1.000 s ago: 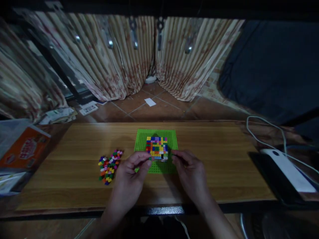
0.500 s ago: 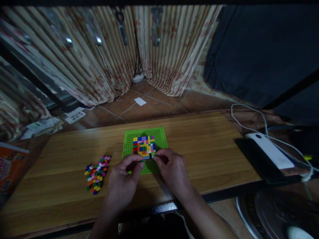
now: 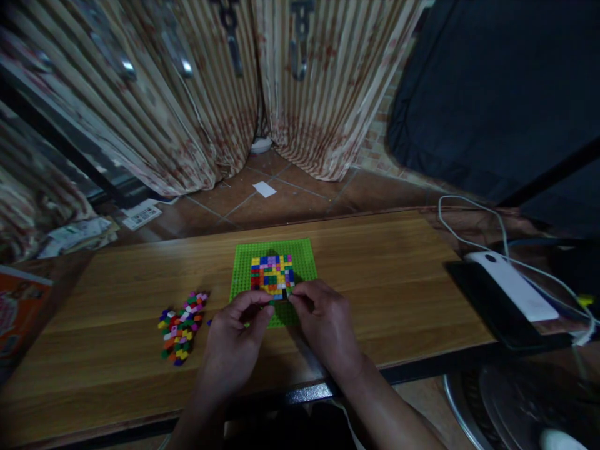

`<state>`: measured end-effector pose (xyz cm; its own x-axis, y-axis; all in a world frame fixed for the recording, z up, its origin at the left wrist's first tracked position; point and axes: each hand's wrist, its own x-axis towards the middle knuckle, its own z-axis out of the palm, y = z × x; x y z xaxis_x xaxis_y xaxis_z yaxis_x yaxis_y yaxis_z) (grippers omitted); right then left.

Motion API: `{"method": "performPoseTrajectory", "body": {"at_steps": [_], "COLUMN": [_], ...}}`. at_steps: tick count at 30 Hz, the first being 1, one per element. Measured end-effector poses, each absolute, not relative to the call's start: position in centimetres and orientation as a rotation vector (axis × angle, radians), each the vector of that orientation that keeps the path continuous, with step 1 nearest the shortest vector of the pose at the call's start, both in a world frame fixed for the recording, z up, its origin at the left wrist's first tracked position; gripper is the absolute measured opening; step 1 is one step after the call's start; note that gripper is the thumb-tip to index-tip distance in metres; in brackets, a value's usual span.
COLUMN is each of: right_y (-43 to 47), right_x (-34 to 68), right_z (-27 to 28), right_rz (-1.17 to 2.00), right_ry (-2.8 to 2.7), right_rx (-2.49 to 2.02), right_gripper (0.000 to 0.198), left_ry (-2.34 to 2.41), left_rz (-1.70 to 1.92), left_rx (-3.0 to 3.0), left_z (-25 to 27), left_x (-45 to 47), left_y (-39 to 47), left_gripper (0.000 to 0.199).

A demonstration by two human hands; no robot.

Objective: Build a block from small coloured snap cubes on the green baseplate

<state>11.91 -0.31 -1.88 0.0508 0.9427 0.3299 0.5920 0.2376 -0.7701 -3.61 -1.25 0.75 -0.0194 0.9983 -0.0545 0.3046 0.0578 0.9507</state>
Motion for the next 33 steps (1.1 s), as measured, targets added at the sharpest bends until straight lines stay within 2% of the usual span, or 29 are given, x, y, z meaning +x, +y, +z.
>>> {"method": "performPoseTrajectory", "body": {"at_steps": [14, 22, 24, 33], "right_y": [-0.1, 0.0, -0.2, 0.5], "right_x": [12.1, 12.5, 12.7, 12.8], "right_z": [-1.5, -2.0, -2.1, -1.5], "right_rz": [0.513, 0.590, 0.650, 0.878], "right_ry": [-1.700, -1.668, -1.604, -0.993], "right_rx": [-1.420, -1.367, -1.348, -1.334], "right_gripper": [0.018, 0.013, 0.008, 0.013], "left_ry": [1.487, 1.506, 1.500, 1.552], "left_rz": [1.014, 1.071, 1.076, 1.077], "left_rx": [1.363, 1.585, 1.640, 1.841], "left_z": [0.8, 0.4, 0.3, -1.0], "left_x": [-3.6, -2.7, -2.5, -1.7], "left_y": [-1.1, -1.0, -1.0, -0.5], "left_gripper": [0.010, 0.014, 0.016, 0.018]}}
